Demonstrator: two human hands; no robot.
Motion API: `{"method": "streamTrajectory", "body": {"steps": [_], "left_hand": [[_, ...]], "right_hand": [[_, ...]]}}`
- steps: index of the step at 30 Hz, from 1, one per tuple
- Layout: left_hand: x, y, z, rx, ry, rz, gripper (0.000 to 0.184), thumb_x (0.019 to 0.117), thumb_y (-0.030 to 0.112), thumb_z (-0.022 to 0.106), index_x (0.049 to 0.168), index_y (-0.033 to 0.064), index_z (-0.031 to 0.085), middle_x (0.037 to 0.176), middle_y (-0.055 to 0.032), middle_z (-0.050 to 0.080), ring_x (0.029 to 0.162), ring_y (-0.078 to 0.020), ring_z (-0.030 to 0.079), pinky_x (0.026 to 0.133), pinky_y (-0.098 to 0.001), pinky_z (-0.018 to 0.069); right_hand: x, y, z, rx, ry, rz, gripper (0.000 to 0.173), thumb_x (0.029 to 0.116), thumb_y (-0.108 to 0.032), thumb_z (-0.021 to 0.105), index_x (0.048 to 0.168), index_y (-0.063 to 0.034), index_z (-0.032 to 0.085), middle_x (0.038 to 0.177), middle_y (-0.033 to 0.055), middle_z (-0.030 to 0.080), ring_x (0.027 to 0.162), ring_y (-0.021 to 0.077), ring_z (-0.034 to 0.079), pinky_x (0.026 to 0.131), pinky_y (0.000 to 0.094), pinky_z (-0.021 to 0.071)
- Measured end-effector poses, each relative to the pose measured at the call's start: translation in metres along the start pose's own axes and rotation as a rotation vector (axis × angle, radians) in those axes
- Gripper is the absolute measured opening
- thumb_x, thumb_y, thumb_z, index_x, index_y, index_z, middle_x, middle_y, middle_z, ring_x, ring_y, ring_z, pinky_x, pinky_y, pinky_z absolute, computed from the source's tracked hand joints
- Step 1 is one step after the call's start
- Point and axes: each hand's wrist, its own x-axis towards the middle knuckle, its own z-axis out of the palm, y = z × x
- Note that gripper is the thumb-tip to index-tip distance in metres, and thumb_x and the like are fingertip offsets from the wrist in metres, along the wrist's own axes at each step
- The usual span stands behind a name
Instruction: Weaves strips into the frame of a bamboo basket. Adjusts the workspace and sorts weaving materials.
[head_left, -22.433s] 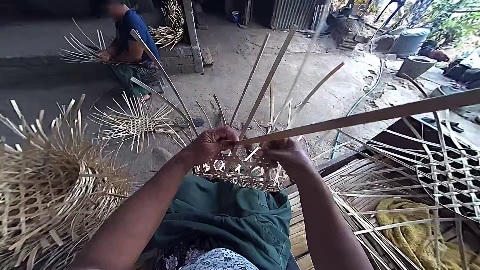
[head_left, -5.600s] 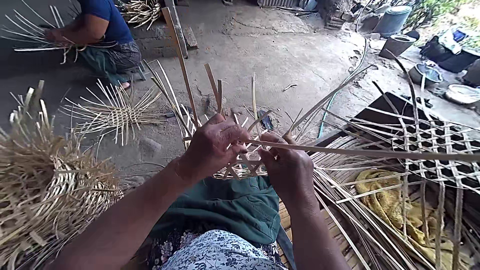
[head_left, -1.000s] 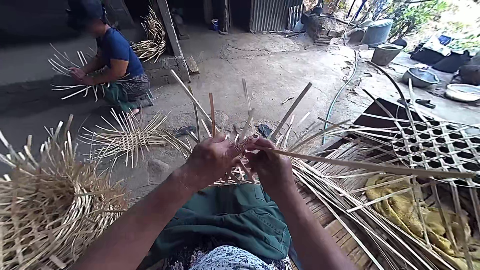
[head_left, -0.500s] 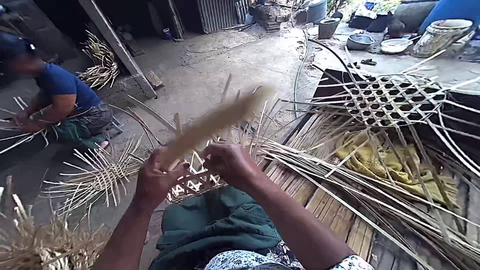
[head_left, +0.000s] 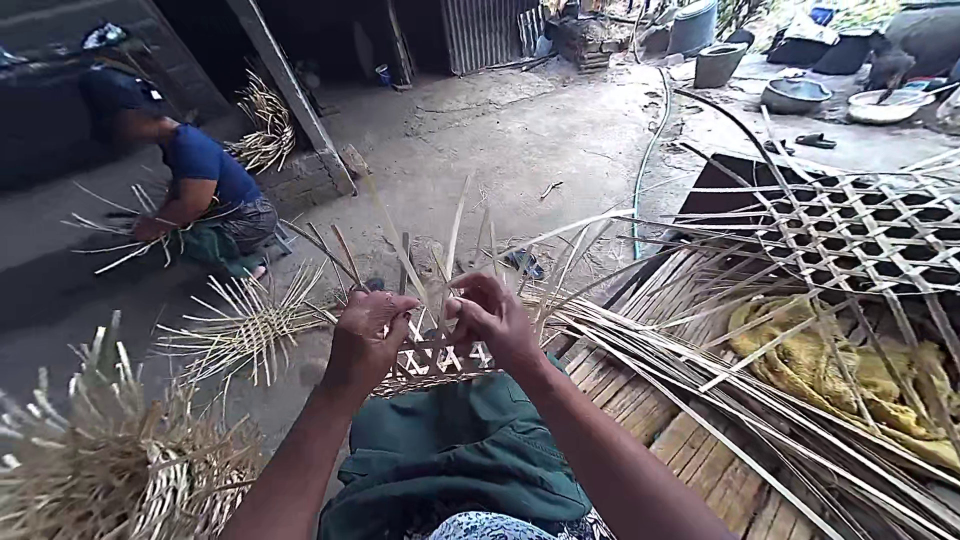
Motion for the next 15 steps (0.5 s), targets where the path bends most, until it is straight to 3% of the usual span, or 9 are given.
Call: {"method": "streamTrajectory", "body": {"steps": [2, 4, 7, 9, 11, 13, 15], "left_hand": [[0.001, 0.008, -0.001, 0.051, 0.010, 0.038, 0.023, 0.0959, 0.014, 0.059, 0.105, 0.0129, 0.080, 0.092, -0.0072, 0.073, 0.084, -0.0212, 0.065, 0.077, -0.0408, 0.0529], [0.000, 0.014, -0.002, 0.026, -0.002, 0.007, 0.021, 0.0943, 0.014, 0.062, 0.102, 0.0144, 0.081, 0.090, -0.0060, 0.072, 0.083, -0.0186, 0.064, 0.074, -0.0372, 0.0524], [0.005, 0.015, -0.010, -0.303, -0.084, -0.248, 0.027, 0.0891, 0.012, 0.068, 0.115, 0.0154, 0.075, 0.096, 0.0053, 0.068, 0.074, -0.0020, 0.057, 0.066, -0.0206, 0.0481], [0.015, 0.016, -0.016, -0.560, -0.113, -0.416, 0.045, 0.0903, 0.007, 0.067, 0.134, 0.0118, 0.060, 0.083, 0.0047, 0.068, 0.067, -0.0032, 0.061, 0.062, -0.0205, 0.0511], [0.020, 0.018, -0.020, -0.633, -0.127, -0.499, 0.048, 0.0933, 0.006, 0.069, 0.140, 0.0102, 0.057, 0.074, 0.0031, 0.064, 0.065, -0.0058, 0.063, 0.065, -0.0229, 0.0568], [0.020, 0.019, -0.020, -0.686, -0.094, -0.512, 0.033, 0.0932, 0.000, 0.068, 0.125, 0.0065, 0.064, 0.073, 0.0039, 0.064, 0.065, -0.0046, 0.062, 0.065, -0.0219, 0.0565], [0.016, 0.018, -0.018, -0.801, -0.060, -0.464, 0.024, 0.0930, -0.006, 0.064, 0.109, 0.0116, 0.062, 0.080, 0.0076, 0.068, 0.072, -0.0023, 0.067, 0.070, -0.0206, 0.0590]], "right_hand": [[-0.001, -0.004, 0.001, 0.077, 0.153, 0.061, 0.030, 0.0957, -0.025, 0.070, 0.114, -0.0032, 0.061, 0.071, 0.0071, 0.067, 0.046, 0.0111, 0.058, 0.042, 0.0252, 0.0519], [-0.002, -0.008, 0.001, 0.071, 0.228, 0.087, 0.015, 0.0949, -0.014, 0.072, 0.101, -0.0028, 0.064, 0.066, 0.0063, 0.064, 0.042, 0.0087, 0.052, 0.039, 0.0226, 0.0449], [-0.006, -0.002, -0.001, -0.150, 0.254, -0.067, 0.007, 0.0920, -0.005, 0.071, 0.098, -0.0039, 0.067, 0.075, 0.0037, 0.068, 0.049, 0.0083, 0.058, 0.046, 0.0250, 0.0522], [-0.008, 0.006, -0.004, -0.290, 0.230, -0.229, 0.010, 0.0901, -0.001, 0.069, 0.100, -0.0024, 0.068, 0.085, 0.0045, 0.069, 0.059, 0.0087, 0.062, 0.053, 0.0271, 0.0566], [-0.010, 0.010, -0.006, -0.372, 0.157, -0.319, 0.010, 0.0934, -0.002, 0.066, 0.102, -0.0044, 0.072, 0.091, 0.0057, 0.067, 0.066, 0.0088, 0.063, 0.058, 0.0273, 0.0576], [-0.013, 0.008, -0.003, -0.480, 0.103, -0.335, 0.019, 0.0948, -0.005, 0.064, 0.104, -0.0124, 0.078, 0.090, 0.0054, 0.064, 0.071, 0.0091, 0.061, 0.062, 0.0282, 0.0560], [-0.015, 0.004, 0.000, -0.569, 0.091, -0.336, 0.027, 0.0928, -0.002, 0.062, 0.105, -0.0171, 0.080, 0.084, 0.0064, 0.061, 0.069, 0.0105, 0.058, 0.061, 0.0292, 0.0523]]}}
